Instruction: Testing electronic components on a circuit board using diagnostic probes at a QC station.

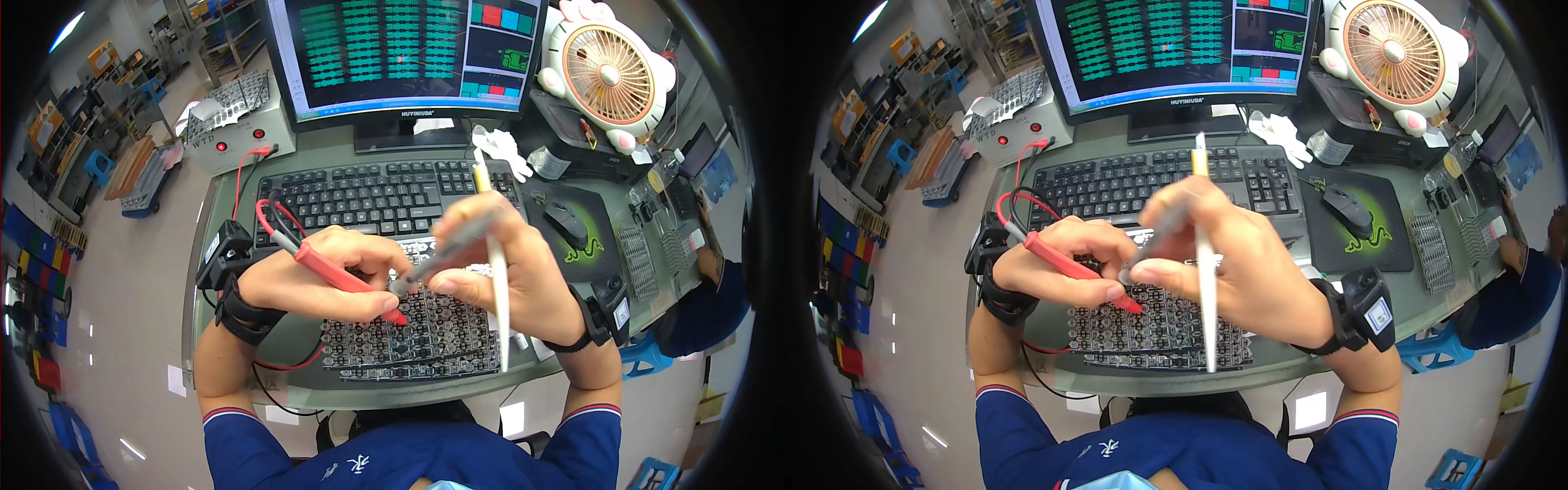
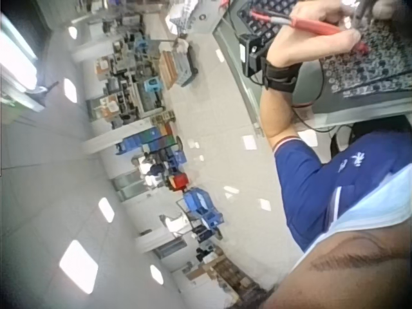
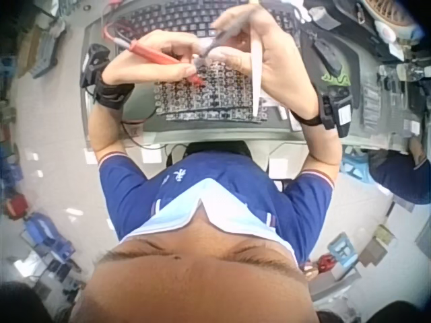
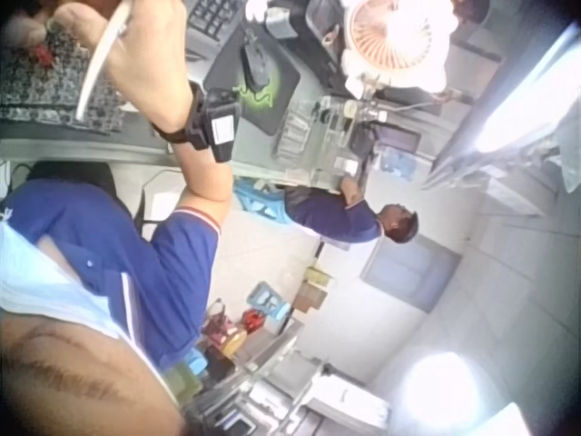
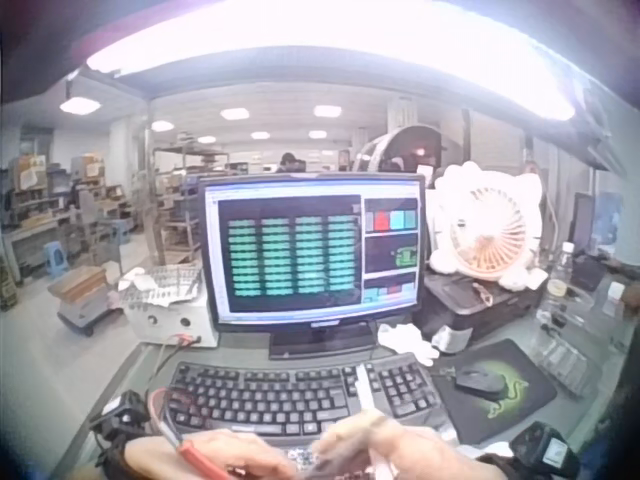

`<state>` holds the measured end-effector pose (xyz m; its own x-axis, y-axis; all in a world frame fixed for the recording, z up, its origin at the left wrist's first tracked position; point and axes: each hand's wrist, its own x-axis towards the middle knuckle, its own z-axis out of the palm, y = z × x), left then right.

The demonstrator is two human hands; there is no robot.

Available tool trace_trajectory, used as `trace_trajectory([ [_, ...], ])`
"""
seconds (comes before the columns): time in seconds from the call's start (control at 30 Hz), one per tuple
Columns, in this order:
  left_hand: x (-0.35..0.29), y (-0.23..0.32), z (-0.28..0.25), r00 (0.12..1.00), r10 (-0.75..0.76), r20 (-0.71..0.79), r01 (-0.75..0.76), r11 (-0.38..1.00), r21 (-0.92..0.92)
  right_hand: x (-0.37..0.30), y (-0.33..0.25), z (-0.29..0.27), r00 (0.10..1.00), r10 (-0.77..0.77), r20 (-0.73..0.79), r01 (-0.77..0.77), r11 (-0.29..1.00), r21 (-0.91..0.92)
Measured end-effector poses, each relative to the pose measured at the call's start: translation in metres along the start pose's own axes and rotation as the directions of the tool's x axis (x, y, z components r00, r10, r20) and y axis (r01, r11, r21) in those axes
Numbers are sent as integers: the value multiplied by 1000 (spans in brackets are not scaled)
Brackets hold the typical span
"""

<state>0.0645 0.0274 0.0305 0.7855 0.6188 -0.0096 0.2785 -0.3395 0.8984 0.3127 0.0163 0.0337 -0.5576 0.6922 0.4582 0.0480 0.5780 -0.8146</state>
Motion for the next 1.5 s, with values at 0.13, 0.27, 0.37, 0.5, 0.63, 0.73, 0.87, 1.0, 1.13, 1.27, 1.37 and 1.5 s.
trace_trajectory([
  [0.13,-2,10,3,995,-97,-30,90,983,-163,-12,-6,-1,974,225,31,-226,951,213],
  [0.27,0,3,6,994,-59,-90,52,995,-80,-35,11,-21,957,-118,266,146,985,-87],
  [0.37,2,3,8,992,-41,-116,35,998,-59,-46,19,-15,907,-271,323,328,935,-133],
  [0.5,1,4,8,993,-66,-94,57,994,-93,-55,18,-7,911,-279,304,346,918,-193],
  [0.63,-1,2,6,996,-62,-65,57,996,-75,-56,9,-4,902,-302,308,393,869,-300],
  [0.73,-2,5,5,995,-75,-61,73,997,-25,-59,10,-3,896,-306,321,412,842,-349],
  [0.87,-4,3,3,997,-45,-64,46,999,22,-58,2,-1,898,-280,338,404,830,-386],
  [1.0,-2,5,2,996,-81,-41,81,997,-1,-61,1,1,912,-267,313,387,812,-437],
  [1.13,-3,6,2,989,-147,-16,145,987,-73,-60,-1,-4,887,-258,382,422,787,-449],
  [1.27,-2,4,3,992,-128,-19,126,989,-76,-65,-2,-3,899,-238,368,401,785,-472],
  [1.37,-1,4,3,990,-135,-26,132,987,-88,-66,-1,-1,905,-227,359,390,779,-490],
  [1.5,-2,2,4,992,-118,-49,116,992,-48,-67,0,0,907,-232,351,392,768,-506],
])
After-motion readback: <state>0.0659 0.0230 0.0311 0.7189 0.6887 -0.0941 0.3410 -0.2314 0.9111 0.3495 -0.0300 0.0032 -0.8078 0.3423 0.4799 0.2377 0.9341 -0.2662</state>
